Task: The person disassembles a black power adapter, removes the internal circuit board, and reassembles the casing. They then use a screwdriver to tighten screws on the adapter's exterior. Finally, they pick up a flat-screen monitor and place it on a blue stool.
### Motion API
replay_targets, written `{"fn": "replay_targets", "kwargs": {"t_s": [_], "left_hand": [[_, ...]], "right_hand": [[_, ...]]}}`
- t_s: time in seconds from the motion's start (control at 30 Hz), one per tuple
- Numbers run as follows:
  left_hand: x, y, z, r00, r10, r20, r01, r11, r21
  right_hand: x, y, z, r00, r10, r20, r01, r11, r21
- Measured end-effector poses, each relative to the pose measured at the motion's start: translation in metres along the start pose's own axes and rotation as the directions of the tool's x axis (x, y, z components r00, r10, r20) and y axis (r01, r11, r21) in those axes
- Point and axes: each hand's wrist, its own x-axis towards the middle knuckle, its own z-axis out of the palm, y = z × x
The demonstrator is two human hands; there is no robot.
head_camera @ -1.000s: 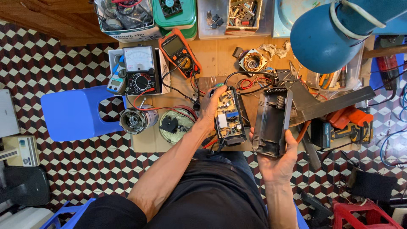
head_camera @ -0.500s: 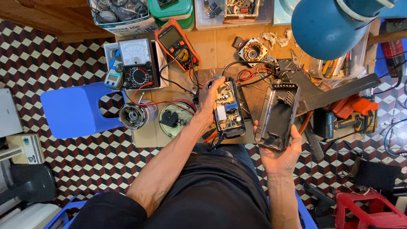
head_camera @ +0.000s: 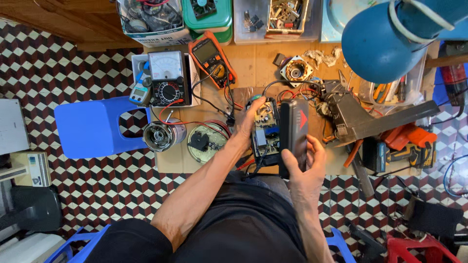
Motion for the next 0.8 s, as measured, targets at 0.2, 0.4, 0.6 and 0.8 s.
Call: {"fn": "replay_targets", "kwargs": {"t_s": [0.2, 0.4, 0.6, 0.8], "left_hand": [[0.001, -0.004, -0.005, 0.995, -0.055, -0.088, 0.056, 0.998, 0.015], [0.018, -0.015, -0.009, 0.961, -0.251, 0.111, 0.271, 0.935, -0.229], [0.014, -0.011, -0.003, 0.949, -0.244, 0.200, 0.282, 0.941, -0.189], [0.013, -0.013, 0.000, 0.957, -0.187, 0.222, 0.231, 0.954, -0.192]], "right_hand": [[0.003, -0.020, 0.019, 0.989, -0.150, 0.005, 0.136, 0.878, -0.458], [0.007, -0.014, 0.029, 0.992, -0.119, 0.043, 0.124, 0.855, -0.504], [0.009, -0.001, 0.031, 0.974, -0.216, 0.067, 0.219, 0.827, -0.518], [0.012, 0.008, 0.028, 0.989, -0.133, 0.070, 0.151, 0.851, -0.502]]}}
